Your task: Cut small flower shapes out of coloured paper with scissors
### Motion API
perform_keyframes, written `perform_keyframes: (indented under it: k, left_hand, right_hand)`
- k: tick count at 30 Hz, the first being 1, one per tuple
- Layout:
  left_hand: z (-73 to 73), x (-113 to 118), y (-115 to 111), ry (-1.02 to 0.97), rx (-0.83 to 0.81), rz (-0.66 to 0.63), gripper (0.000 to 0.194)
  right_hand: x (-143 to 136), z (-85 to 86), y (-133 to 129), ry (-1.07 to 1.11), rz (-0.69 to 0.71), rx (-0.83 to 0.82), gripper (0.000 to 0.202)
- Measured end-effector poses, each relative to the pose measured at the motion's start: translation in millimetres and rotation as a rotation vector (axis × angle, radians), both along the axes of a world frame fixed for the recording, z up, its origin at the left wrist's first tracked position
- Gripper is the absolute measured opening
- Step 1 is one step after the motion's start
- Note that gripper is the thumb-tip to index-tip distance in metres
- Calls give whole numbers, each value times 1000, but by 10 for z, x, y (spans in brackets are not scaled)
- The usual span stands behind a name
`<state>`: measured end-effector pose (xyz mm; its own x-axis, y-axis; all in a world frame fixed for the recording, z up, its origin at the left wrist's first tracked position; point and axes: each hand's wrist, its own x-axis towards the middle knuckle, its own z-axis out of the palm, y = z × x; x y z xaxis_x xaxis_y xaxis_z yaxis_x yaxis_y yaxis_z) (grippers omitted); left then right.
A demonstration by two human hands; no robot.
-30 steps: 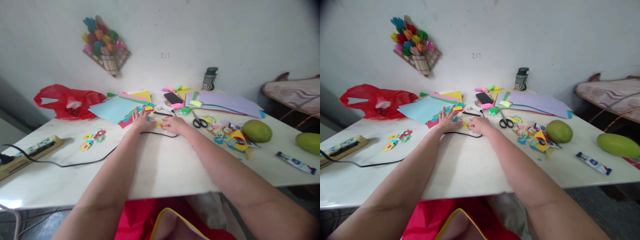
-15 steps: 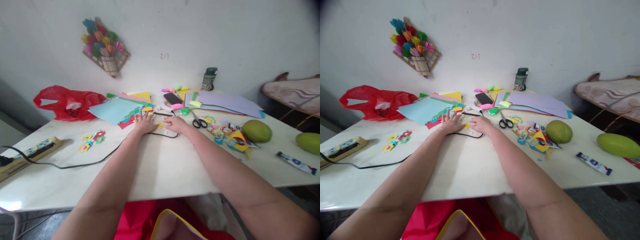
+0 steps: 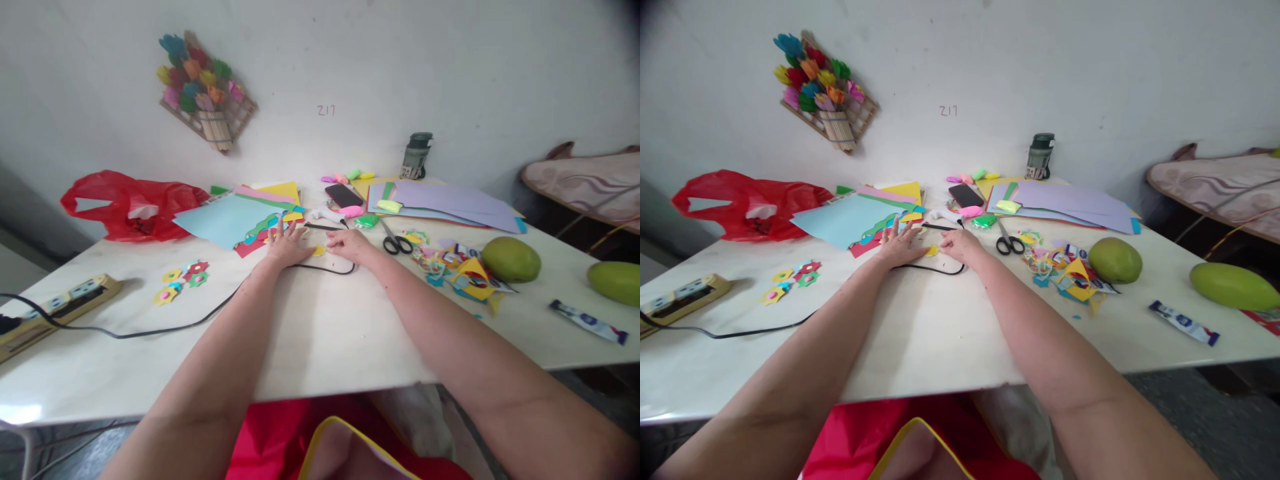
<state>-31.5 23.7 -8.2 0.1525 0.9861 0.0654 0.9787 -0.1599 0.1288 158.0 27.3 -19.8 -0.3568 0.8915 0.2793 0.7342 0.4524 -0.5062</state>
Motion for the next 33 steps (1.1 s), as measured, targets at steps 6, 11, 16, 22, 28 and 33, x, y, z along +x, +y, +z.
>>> perform_keyframes:
  k: [6, 11, 16, 22, 28, 33]
  left_hand:
    - [-1, -2, 1, 6, 42, -29, 73]
    - [-15, 2, 13, 13, 68, -38, 70]
    - [-33, -1, 24, 22, 48, -2, 71]
    - [26, -64, 16, 42, 27, 140, 80]
    - [401, 133, -157, -5, 8, 49, 63]
    - [536, 380, -439, 154, -46, -89, 55]
  right_hand:
    - [-39, 56, -62, -110, -41, 0, 25]
    - [-57, 121, -136, -248, -14, 18, 28]
    - [-43, 184, -165, -438, 86, 50, 30]
    - [-25, 162, -117, -476, 135, 73, 33]
    - [-17, 196, -147, -452, 176, 47, 33]
    - [-20, 206, -169, -340, 102, 9, 47]
